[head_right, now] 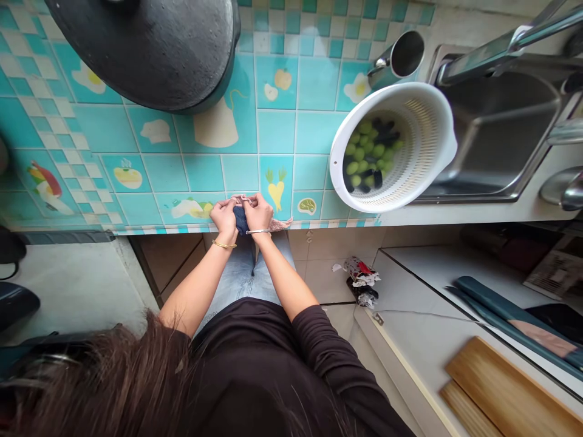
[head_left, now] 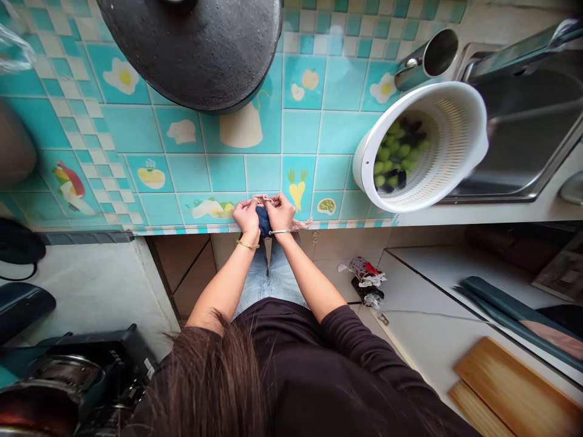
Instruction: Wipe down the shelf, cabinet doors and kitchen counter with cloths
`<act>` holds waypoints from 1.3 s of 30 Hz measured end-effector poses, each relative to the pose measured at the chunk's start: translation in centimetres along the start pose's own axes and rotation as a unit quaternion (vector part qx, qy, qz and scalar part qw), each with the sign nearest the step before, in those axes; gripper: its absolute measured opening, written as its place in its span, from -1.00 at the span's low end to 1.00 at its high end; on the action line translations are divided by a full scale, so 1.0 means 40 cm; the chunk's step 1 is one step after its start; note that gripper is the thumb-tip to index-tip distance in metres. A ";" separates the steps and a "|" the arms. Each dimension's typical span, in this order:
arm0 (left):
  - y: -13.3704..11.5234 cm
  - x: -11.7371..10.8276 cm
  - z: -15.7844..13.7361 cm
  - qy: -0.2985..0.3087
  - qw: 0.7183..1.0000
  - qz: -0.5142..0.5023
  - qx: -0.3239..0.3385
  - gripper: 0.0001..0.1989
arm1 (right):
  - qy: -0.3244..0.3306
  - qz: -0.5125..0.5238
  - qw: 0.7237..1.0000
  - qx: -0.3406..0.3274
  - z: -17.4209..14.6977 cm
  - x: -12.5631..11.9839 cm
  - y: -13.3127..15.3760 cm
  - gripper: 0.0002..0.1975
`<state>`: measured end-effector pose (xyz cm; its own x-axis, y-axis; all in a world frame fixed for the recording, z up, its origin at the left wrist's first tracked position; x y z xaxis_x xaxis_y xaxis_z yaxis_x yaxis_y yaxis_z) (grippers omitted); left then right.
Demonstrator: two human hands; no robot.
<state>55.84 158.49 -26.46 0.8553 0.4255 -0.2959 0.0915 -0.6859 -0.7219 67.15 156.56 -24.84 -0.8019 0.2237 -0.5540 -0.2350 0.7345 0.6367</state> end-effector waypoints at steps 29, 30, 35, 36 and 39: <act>0.003 0.001 0.018 0.004 0.999 0.008 0.041 -0.83 | 0.009 0.001 1.000 -0.015 0.011 0.004 0.001 -0.79; 0.003 0.000 0.018 0.009 0.999 0.007 0.049 -0.83 | 0.005 0.004 1.000 -0.022 0.010 0.004 0.000 -0.77; 0.011 -0.011 0.021 0.013 0.998 0.022 0.050 -0.82 | 0.006 0.007 1.000 -0.027 0.004 0.003 -0.012 -0.76; 0.009 -0.010 0.025 0.012 0.998 0.028 0.057 -0.83 | 0.006 0.002 1.000 -0.028 0.007 0.004 -0.012 -0.76; -0.006 -0.006 0.035 0.017 0.994 0.052 0.095 -0.82 | 0.001 -0.012 0.999 -0.041 0.022 0.012 0.001 -0.74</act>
<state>54.90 159.36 -27.09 0.8719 0.3356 -0.3566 -0.0938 -0.6004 -0.7942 67.23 157.27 -25.56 -0.7968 0.2052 -0.5684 -0.2983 0.6846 0.6651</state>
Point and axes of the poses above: each hand's wrist, its own z-axis towards the middle knuckle, its own x-axis out of the palm, y = z × x, the point moved 4 cm from there along z, towards the middle knuckle, and after that the axes turned 3 degrees about x, right-handed, at the moved point
